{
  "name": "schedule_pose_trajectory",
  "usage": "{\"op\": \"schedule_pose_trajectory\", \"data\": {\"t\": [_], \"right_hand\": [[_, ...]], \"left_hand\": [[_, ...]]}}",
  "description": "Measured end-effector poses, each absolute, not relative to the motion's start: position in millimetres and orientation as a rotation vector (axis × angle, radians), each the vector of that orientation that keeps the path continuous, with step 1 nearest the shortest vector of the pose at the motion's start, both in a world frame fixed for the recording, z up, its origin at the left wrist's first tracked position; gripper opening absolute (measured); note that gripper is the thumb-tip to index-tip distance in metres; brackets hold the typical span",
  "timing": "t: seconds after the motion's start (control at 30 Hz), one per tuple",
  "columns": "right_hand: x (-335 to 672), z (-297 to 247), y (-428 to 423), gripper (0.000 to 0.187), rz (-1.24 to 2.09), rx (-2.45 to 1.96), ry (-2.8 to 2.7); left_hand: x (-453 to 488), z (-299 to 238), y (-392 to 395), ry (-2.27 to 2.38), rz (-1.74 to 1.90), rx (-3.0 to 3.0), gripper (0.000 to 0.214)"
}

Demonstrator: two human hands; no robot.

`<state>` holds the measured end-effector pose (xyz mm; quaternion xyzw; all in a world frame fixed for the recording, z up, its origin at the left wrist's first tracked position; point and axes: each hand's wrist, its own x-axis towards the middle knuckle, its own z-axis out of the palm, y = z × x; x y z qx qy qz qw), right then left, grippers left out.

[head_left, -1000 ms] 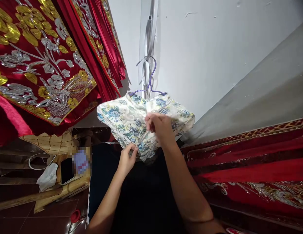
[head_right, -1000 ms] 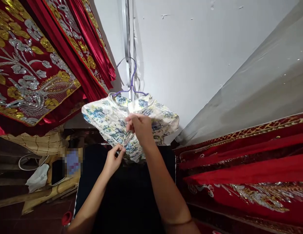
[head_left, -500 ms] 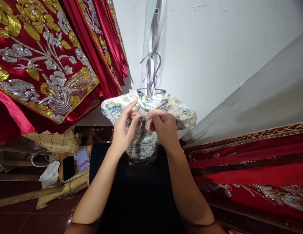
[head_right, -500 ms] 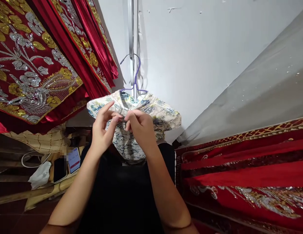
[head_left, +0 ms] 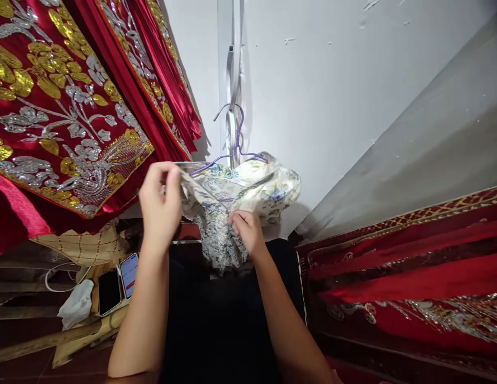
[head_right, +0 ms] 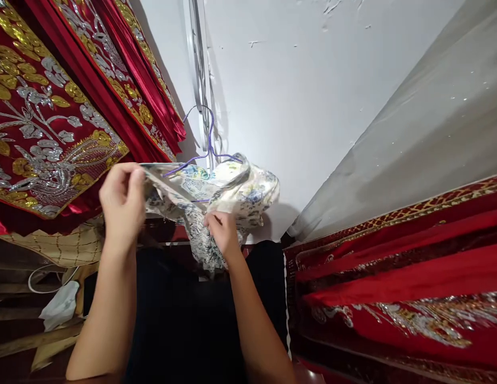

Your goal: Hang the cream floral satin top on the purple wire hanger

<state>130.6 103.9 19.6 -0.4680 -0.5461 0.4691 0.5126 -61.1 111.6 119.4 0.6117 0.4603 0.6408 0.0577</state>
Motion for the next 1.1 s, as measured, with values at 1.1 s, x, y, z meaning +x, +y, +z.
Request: {"op": "schedule_pose_trajectory", "data": {"t": [1.1], "right_hand": [[188.3, -34.4, 79.6, 0.026, 1.573, -1.788, -1.427]], "left_hand": [[-29.8, 23.8, 60.2, 0.929, 1.313, 1.182, 0.026]]}}
